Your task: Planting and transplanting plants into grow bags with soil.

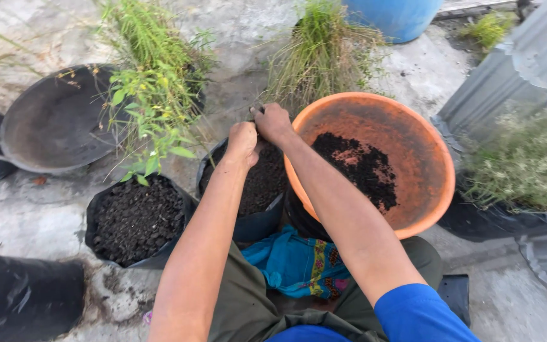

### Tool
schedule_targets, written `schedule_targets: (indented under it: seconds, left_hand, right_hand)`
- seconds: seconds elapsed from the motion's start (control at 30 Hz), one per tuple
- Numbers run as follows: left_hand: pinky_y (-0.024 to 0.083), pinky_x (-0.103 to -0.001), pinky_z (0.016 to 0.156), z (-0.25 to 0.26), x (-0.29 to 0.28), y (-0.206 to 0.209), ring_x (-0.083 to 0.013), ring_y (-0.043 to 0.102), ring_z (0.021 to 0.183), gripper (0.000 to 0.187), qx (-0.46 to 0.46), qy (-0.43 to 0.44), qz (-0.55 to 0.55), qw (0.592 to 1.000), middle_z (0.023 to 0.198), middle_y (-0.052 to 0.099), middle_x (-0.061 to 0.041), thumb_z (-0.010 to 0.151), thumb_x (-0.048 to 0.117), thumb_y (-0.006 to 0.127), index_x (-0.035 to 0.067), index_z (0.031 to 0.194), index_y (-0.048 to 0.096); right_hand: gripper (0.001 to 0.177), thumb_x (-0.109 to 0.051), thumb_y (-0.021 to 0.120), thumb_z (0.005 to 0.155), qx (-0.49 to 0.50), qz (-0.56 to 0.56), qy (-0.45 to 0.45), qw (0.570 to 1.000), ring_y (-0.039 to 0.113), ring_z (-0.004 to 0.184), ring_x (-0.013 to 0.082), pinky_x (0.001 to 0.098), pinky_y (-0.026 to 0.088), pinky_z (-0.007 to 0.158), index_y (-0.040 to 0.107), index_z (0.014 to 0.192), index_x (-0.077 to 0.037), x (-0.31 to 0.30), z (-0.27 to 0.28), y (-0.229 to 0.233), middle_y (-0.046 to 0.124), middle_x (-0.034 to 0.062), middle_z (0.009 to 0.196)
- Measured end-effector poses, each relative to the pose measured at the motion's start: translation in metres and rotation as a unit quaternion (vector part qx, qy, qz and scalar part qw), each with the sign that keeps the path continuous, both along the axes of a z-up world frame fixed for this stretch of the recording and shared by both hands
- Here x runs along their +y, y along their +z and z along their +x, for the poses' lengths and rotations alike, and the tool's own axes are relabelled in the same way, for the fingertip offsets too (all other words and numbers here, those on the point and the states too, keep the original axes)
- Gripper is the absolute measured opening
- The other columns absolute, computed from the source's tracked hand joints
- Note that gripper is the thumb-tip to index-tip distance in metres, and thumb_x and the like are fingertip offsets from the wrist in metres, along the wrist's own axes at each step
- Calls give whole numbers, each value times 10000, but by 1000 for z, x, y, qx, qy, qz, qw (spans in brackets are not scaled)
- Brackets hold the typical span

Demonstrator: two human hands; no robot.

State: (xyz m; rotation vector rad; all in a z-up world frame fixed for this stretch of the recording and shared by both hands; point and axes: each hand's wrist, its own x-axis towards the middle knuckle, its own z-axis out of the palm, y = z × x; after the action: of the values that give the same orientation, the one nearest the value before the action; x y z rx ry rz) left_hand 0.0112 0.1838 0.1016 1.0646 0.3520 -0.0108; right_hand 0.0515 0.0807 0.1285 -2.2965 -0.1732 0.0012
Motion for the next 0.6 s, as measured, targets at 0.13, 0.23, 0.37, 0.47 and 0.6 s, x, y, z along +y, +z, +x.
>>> schedule_targets:
  seconds: [0.13,0.23,0.37,0.47,0.6]
  left_hand:
    - [249,-462,435,-32,32,-18,-293,460,628,193,62,-36,112,991,838,532,-154,975,65,445,-53,1014,593]
    - [506,-359,588,-52,33,-18,-199,616,745,323,36,-65,52,996,951,685,-100,920,-6,443,-1,1144,675]
    - [578,-334,698,-57,33,-49,-201,690,831,316,5,-65,74,995,985,705,-104,848,-133,549,-47,1127,672]
    - [565,-335,700,-51,36,-80,-204,680,823,275,-11,-59,119,991,960,714,-111,839,-129,584,-63,1078,704]
    - [536,-348,704,-49,36,-91,-180,668,807,245,-35,-46,227,972,937,755,-104,841,-54,645,-53,1063,750]
  right_hand:
    - [438,-420,598,981,72,20,49,996,688,1018,420,484,534,897,730,1052,-8,26,-5,-43,718,260,1050]
    - [345,-337,568,978,164,137,75,974,704,841,285,478,570,746,676,1038,-15,34,-5,-76,705,150,943]
    - [312,-218,487,996,331,221,103,912,519,550,231,448,417,517,662,849,-5,37,-16,-84,580,108,693]
    - [274,-140,491,959,334,192,101,917,505,514,221,420,382,475,652,793,7,36,-13,-102,566,122,659]
    - [200,-62,563,911,283,114,110,946,484,542,199,458,327,467,699,809,45,28,-16,-94,585,91,677]
